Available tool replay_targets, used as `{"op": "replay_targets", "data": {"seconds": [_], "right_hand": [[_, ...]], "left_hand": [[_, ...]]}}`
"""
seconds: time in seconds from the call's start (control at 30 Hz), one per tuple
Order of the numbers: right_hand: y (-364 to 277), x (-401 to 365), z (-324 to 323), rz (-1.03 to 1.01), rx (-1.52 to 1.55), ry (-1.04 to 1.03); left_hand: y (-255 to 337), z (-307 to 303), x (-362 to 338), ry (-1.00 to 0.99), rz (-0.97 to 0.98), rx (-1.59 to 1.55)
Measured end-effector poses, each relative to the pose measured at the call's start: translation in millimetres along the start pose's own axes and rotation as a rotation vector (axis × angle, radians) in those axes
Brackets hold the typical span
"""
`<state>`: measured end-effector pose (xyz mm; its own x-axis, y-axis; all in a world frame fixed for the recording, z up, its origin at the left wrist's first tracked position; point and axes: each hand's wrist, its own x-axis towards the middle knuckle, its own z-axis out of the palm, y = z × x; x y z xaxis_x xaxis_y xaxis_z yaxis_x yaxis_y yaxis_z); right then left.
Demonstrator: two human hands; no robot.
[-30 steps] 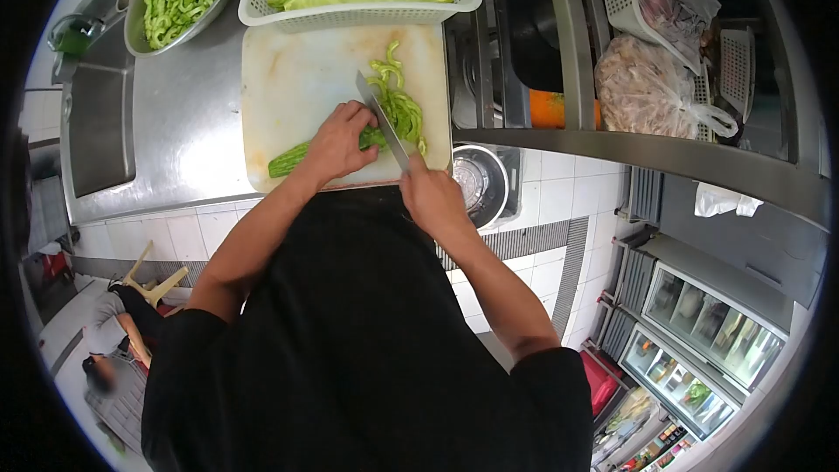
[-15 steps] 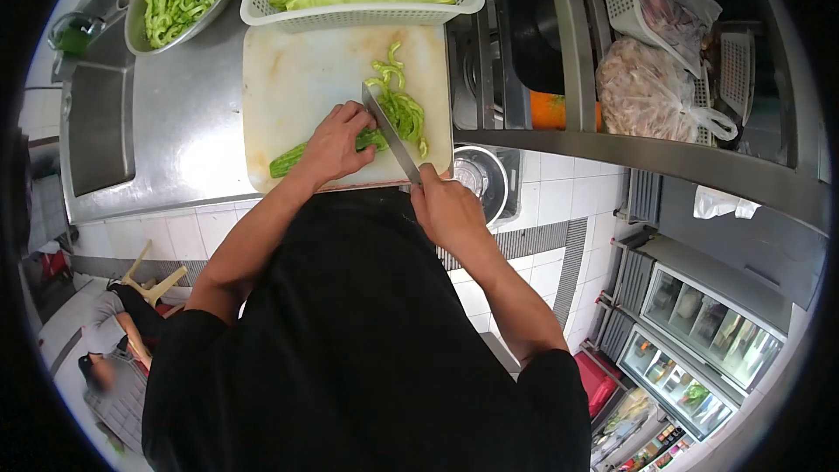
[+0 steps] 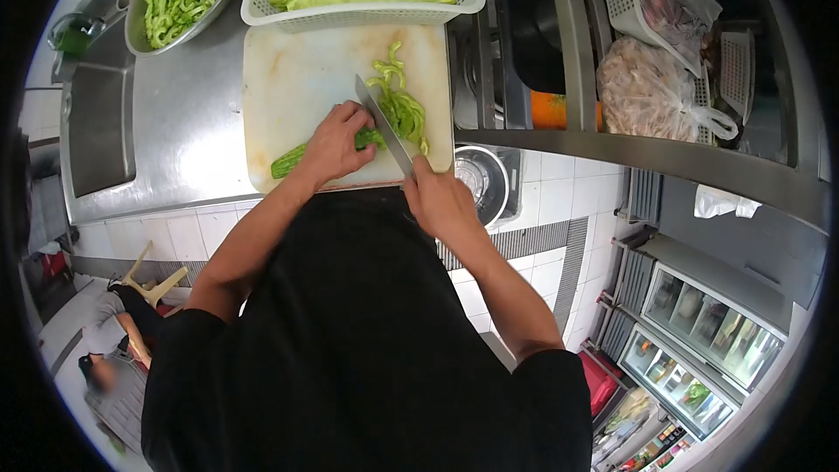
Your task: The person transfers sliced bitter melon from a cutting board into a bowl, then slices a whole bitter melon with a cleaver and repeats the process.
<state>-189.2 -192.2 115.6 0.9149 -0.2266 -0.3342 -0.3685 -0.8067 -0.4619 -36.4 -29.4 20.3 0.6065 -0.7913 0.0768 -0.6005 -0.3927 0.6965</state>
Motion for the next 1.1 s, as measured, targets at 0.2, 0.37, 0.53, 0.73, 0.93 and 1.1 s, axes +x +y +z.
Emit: {"op": "replay_targets", "data": {"seconds": [0.2, 0.37, 0.53, 0.73, 0.93, 1.1], "right_hand": [[1.7, 51.8, 45.9, 0.018, -0.042, 0.035], [-9.3, 58.1, 12.4, -0.024, 0.004, 0.105], [-9.5, -7.3, -17.7, 0.025, -0.050, -0.071], [-0.6, 37.0, 45.1, -0.022, -0.048, 0.055], [-15.8, 43.1, 3.4, -0.051, -0.052, 0.056], [-11.9, -4.2, -2.7, -0.019, -0.061, -0.018]], "left_hand": [[-2.5, 2.7, -0.3, -0.008, -0.001, 0.009], [1.6, -7.4, -4.3, 0.011, -0.004, 0.017], [-3.6, -7.2, -6.0, 0.007, 0.013, 0.013], [-4.0, -4.0, -4.1, 0.025, 0.046, 0.044], [0.5, -6.1, -5.4, 0.048, 0.003, 0.028], [-5.1, -5.0, -5.6, 0.039, 0.018, 0.037]]}}
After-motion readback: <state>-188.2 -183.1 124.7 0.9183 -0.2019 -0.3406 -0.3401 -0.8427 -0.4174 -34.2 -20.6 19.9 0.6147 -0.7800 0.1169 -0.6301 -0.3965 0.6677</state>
